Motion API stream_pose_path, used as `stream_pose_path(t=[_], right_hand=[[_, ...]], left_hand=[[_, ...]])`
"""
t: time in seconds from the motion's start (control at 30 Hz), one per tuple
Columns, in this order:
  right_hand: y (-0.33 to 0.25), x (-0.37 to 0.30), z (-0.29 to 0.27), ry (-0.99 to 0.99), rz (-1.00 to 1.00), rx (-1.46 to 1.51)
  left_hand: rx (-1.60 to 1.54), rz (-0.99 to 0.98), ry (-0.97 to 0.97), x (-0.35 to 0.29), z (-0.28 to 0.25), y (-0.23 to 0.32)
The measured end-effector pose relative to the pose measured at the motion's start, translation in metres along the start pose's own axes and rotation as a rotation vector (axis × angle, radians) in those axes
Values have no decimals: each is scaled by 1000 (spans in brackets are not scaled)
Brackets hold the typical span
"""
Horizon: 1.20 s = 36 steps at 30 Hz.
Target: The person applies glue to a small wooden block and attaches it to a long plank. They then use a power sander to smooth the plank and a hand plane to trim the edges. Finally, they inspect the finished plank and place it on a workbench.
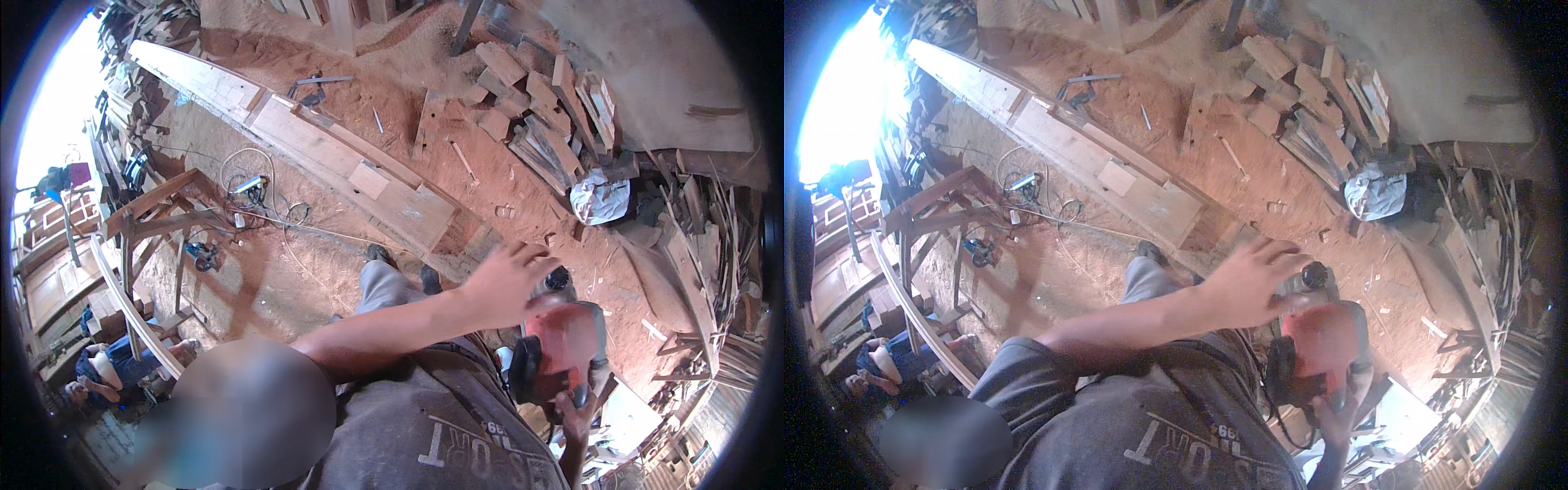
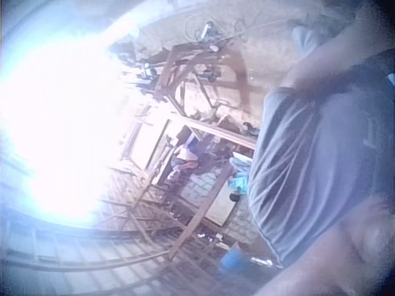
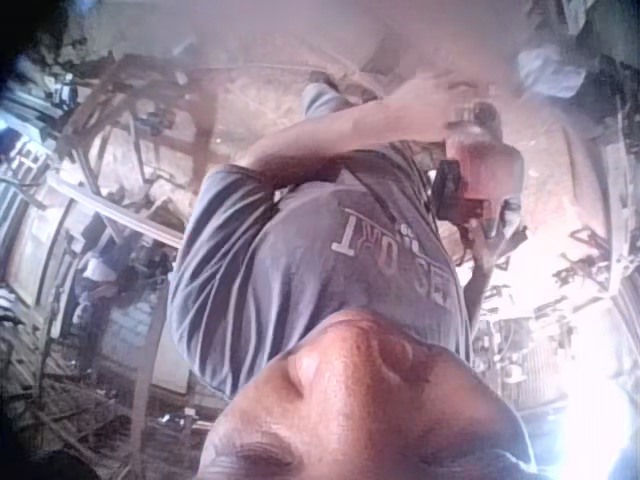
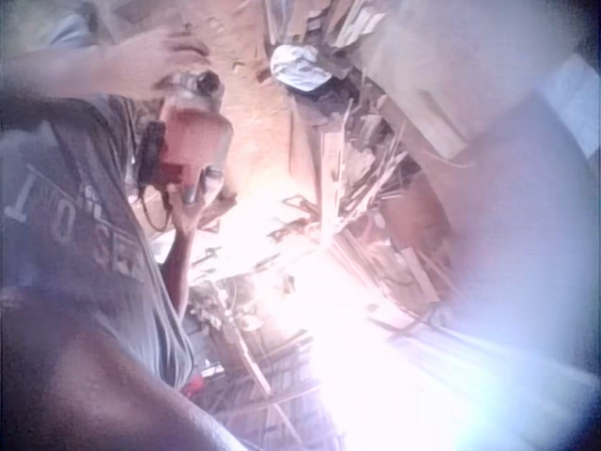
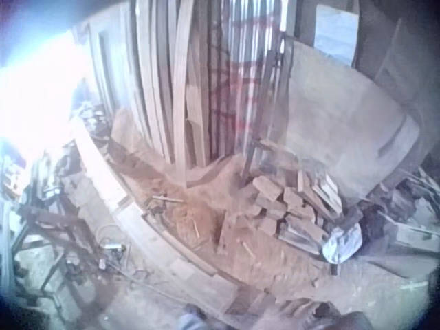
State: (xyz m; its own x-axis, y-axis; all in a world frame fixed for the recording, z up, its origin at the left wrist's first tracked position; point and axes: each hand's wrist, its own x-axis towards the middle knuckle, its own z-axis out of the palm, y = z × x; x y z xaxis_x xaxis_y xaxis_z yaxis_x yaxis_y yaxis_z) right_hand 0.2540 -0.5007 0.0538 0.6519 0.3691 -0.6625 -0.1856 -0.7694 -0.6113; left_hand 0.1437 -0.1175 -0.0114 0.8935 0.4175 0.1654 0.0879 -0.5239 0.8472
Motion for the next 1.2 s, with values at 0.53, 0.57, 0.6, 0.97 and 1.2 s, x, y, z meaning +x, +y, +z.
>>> stream_pose_path(t=[0.53,0.57,0.6,0.97,1.2], right_hand=[[150,121,106,59,-31,78],[164,128,109,59,-40,86],[178,134,112,58,-49,95],[214,214,153,87,60,219],[193,307,165,23,288,221]], left_hand=[[762,-252,49,-69,-107,-97],[793,-255,28,-67,-106,-96],[811,-249,30,-66,-105,-95],[840,-306,-43,-80,-99,-79],[947,-351,-54,-52,-95,-92]])
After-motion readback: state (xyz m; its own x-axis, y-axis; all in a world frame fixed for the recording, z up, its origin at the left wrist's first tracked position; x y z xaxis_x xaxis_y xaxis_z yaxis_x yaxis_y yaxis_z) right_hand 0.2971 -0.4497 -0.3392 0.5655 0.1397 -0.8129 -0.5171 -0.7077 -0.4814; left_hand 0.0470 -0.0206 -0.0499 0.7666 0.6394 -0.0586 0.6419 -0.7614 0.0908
